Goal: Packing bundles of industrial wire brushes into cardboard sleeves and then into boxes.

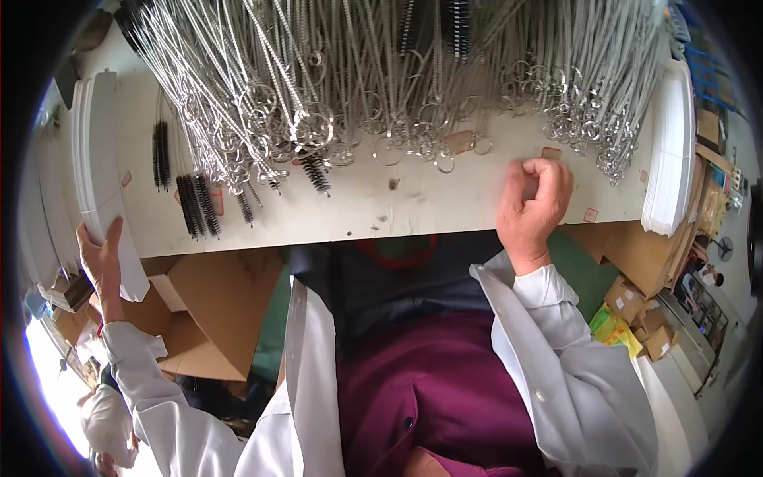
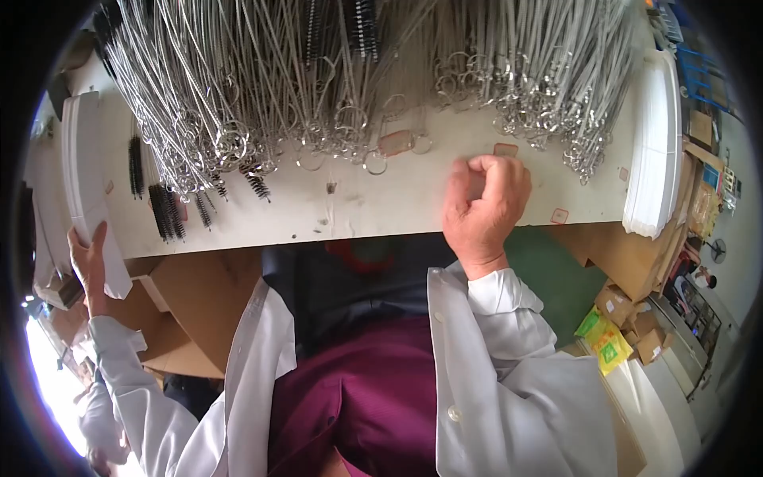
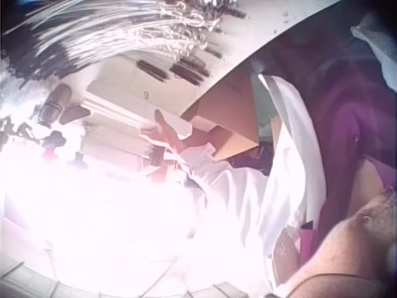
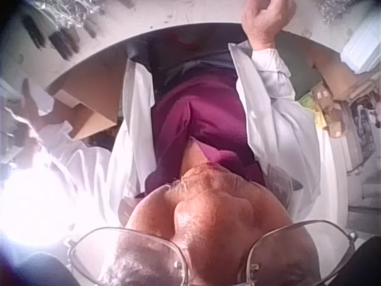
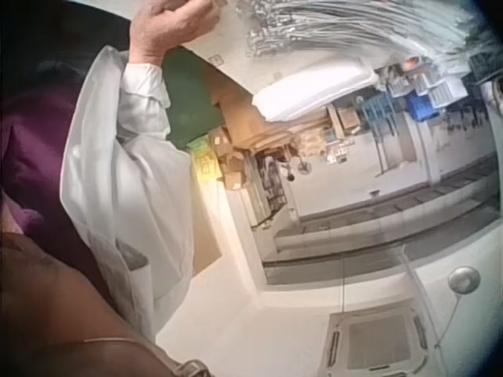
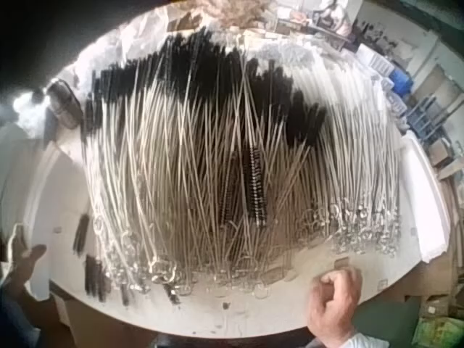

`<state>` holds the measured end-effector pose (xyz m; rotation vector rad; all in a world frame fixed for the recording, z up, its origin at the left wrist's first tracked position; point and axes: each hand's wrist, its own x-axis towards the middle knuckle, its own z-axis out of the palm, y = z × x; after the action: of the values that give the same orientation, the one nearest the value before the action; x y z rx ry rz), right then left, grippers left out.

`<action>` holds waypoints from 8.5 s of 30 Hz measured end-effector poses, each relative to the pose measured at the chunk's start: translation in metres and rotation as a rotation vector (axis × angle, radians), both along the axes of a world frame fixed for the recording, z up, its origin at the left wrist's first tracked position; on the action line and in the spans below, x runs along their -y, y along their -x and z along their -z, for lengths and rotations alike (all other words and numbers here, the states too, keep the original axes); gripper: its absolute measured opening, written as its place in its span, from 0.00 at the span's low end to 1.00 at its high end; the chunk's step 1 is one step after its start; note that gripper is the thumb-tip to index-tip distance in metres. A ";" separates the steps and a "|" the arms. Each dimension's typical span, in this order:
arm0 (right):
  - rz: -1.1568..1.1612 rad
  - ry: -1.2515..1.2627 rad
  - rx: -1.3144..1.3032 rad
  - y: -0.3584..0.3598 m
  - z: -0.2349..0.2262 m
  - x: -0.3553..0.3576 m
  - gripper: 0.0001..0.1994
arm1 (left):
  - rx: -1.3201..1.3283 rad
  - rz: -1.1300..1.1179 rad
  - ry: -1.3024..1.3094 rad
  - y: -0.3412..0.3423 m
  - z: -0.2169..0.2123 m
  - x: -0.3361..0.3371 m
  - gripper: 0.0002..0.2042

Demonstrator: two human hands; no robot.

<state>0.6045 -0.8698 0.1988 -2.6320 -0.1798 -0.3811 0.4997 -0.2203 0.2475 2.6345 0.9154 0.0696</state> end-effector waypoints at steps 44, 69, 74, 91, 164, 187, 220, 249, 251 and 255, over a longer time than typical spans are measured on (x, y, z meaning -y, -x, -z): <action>-0.424 -1.522 -0.649 0.110 -0.045 0.034 0.33 | 0.018 0.538 1.352 0.043 -0.021 0.479 0.38; -0.526 -1.939 -0.738 0.100 -0.036 0.123 0.39 | 0.621 1.088 -0.104 0.053 -0.068 0.453 0.42; -0.591 -1.620 -1.398 0.088 -0.059 0.135 0.42 | 0.710 1.404 -0.389 0.049 -0.078 0.427 0.33; -0.812 -1.017 -1.222 0.092 -0.078 0.070 0.36 | 0.600 1.313 -0.583 0.036 -0.056 0.438 0.29; -0.649 -0.792 -1.022 0.094 -0.095 0.017 0.43 | 0.292 -0.139 0.786 0.005 -0.050 0.092 0.07; -0.314 -0.765 -0.581 0.077 -0.123 0.079 0.36 | 0.442 0.086 0.106 0.001 0.083 0.087 0.20; 0.418 0.227 -0.399 -0.030 -0.087 0.250 0.48 | 0.541 0.050 -0.209 -0.022 0.115 0.089 0.16; 0.384 0.344 -0.463 -0.033 -0.079 0.297 0.55 | 0.502 0.022 -0.173 -0.020 0.119 0.072 0.16; 0.393 0.320 -0.459 -0.031 -0.077 0.292 0.55 | 0.490 0.037 -0.210 -0.021 0.120 0.072 0.16; 0.395 0.282 -0.405 -0.021 -0.069 0.305 0.54 | 0.520 0.064 -0.203 -0.025 0.121 0.076 0.16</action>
<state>0.6257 -1.1750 0.2677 -2.9515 0.4548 0.0667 0.5252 -0.2961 0.1266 2.6155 0.6687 0.8263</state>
